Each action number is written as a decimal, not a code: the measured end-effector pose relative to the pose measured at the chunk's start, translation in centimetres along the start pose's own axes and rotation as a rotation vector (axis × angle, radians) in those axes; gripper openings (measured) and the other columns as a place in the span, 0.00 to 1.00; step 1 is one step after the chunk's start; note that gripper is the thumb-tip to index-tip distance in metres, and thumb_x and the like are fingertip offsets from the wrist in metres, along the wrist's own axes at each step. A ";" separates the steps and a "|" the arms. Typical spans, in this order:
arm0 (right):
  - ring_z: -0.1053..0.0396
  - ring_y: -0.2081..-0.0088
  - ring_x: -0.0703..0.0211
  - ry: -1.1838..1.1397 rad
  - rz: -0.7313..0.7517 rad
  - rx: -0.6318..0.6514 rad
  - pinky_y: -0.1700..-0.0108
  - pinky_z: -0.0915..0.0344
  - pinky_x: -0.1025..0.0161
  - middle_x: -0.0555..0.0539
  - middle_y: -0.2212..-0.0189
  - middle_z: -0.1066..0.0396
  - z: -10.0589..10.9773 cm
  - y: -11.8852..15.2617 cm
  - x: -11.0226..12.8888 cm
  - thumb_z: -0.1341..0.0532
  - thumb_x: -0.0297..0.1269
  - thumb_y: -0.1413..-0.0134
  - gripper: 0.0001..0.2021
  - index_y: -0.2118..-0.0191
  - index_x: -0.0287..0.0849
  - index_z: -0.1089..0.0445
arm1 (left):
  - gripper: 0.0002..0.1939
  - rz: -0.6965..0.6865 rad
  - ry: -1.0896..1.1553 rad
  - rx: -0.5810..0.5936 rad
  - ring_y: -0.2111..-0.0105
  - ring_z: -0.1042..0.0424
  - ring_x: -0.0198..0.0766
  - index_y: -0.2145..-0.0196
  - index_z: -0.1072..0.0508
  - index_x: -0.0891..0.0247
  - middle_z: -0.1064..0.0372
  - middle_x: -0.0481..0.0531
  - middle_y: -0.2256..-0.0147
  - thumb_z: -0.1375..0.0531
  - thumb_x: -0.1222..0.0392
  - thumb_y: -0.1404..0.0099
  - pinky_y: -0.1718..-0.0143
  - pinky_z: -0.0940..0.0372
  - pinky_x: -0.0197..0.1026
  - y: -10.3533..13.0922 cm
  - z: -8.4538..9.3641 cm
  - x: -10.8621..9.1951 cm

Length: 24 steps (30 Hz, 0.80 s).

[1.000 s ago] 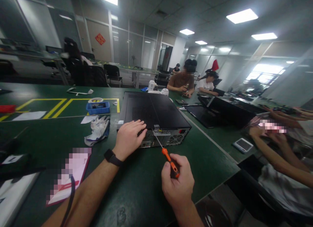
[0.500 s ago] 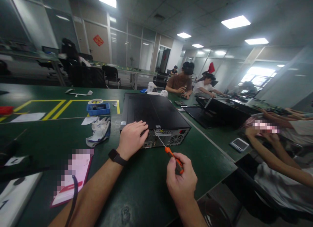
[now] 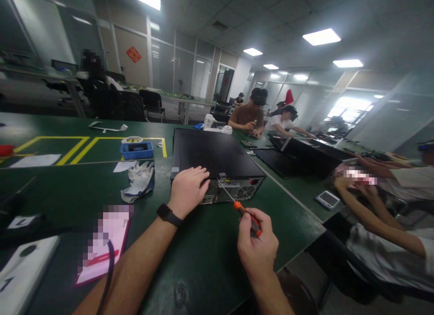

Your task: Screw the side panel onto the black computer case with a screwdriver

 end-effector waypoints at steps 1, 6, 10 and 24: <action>0.27 0.72 0.60 0.003 -0.001 -0.002 0.66 0.30 0.64 0.47 0.69 0.26 0.0 0.0 0.0 0.41 0.38 0.37 0.08 0.57 0.41 0.29 | 0.11 0.000 0.000 0.000 0.50 0.23 0.47 0.57 0.21 0.60 0.21 0.55 0.52 0.40 0.60 0.35 0.45 0.31 0.54 0.0 0.0 0.0; 0.26 0.71 0.60 -0.009 -0.018 0.004 0.65 0.30 0.64 0.48 0.68 0.26 -0.1 -0.1 -0.1 0.41 0.38 0.37 0.08 0.57 0.41 0.29 | 0.10 -0.001 0.003 0.004 0.51 0.23 0.48 0.57 0.21 0.59 0.21 0.55 0.53 0.39 0.61 0.35 0.46 0.30 0.55 -0.1 -0.1 0.2; 0.26 0.71 0.61 -0.024 -0.030 0.011 0.66 0.30 0.64 0.47 0.68 0.25 -0.1 -0.2 -0.1 0.41 0.38 0.37 0.08 0.57 0.41 0.30 | 0.10 0.001 0.007 0.004 0.50 0.23 0.48 0.57 0.21 0.59 0.21 0.55 0.52 0.39 0.61 0.35 0.46 0.31 0.55 -0.1 -0.1 0.1; 0.26 0.70 0.60 -0.042 -0.032 0.023 0.66 0.31 0.64 0.48 0.69 0.26 -0.3 0.4 -0.2 0.40 0.37 0.38 0.08 0.56 0.42 0.30 | 0.11 0.011 -0.011 0.021 0.49 0.24 0.47 0.55 0.21 0.59 0.22 0.54 0.51 0.40 0.60 0.33 0.44 0.32 0.54 0.1 -0.4 0.3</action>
Point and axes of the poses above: each hand's wrist, its own y-axis away from the middle knuckle, its own z-axis out of the back of the hand, x = y × z, the point moved 5 cm from there along -y, towards the middle knuckle
